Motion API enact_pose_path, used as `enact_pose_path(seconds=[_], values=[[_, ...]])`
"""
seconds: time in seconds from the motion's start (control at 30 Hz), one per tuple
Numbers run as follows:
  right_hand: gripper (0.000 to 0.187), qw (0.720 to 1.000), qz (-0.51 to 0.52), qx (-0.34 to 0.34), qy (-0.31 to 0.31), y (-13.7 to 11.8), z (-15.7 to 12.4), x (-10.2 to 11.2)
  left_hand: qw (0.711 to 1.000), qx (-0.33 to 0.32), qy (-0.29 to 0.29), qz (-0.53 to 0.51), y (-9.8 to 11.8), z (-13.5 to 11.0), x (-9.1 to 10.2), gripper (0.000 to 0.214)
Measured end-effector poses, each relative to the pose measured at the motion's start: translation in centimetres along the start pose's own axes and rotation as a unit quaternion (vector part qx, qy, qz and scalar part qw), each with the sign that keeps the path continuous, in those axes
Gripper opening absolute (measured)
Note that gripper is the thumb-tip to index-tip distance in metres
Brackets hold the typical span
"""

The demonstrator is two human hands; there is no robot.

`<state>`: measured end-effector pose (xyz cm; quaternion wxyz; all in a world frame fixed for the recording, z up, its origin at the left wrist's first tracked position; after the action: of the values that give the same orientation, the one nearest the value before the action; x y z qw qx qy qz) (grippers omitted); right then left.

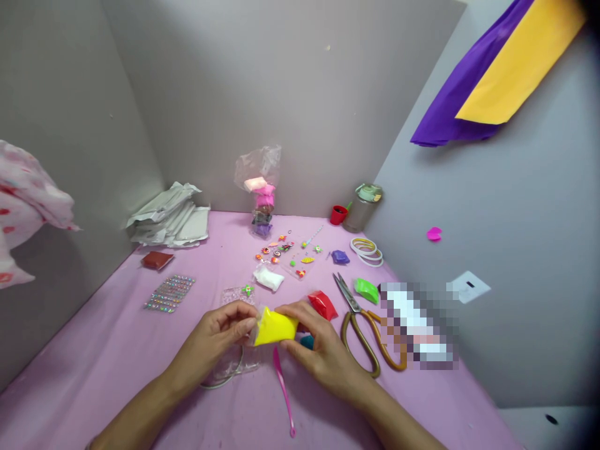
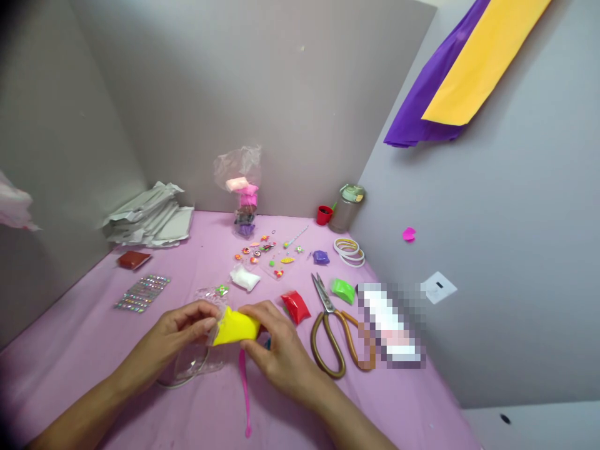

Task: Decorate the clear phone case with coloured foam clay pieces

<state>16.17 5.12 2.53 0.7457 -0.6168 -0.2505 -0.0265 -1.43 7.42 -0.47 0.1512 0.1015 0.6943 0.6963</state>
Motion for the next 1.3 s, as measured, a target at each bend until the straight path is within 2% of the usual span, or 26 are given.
enact_pose_path(seconds=[0.2,1.07,1.3], values=[[0.048,1.000,0.006,-0.003,-0.001,0.00,-0.09,0.07,1.000,0.001,0.005,-0.002,0.19,0.06,-0.03,0.025],[0.046,1.000,0.003,0.005,0.000,-0.12,-0.17,0.13,1.000,0.006,0.005,-0.015,0.33,-0.03,-0.02,0.022],[0.050,0.999,-0.005,-0.003,-0.043,-0.91,-0.28,-0.47,0.999,0.030,-0.022,-0.027,-0.22,-0.31,-0.33,0.026]])
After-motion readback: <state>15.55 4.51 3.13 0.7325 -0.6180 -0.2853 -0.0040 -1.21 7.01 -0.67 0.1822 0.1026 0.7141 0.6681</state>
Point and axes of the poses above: each hand's wrist, its own z-axis towards the middle knuckle, its own x-axis out of the back of the hand, y = z × x, the point moved 7 cm from there along z, towards the middle knuckle, and after that the axes turned 6 degrees about -x, right-handed, at the moved point
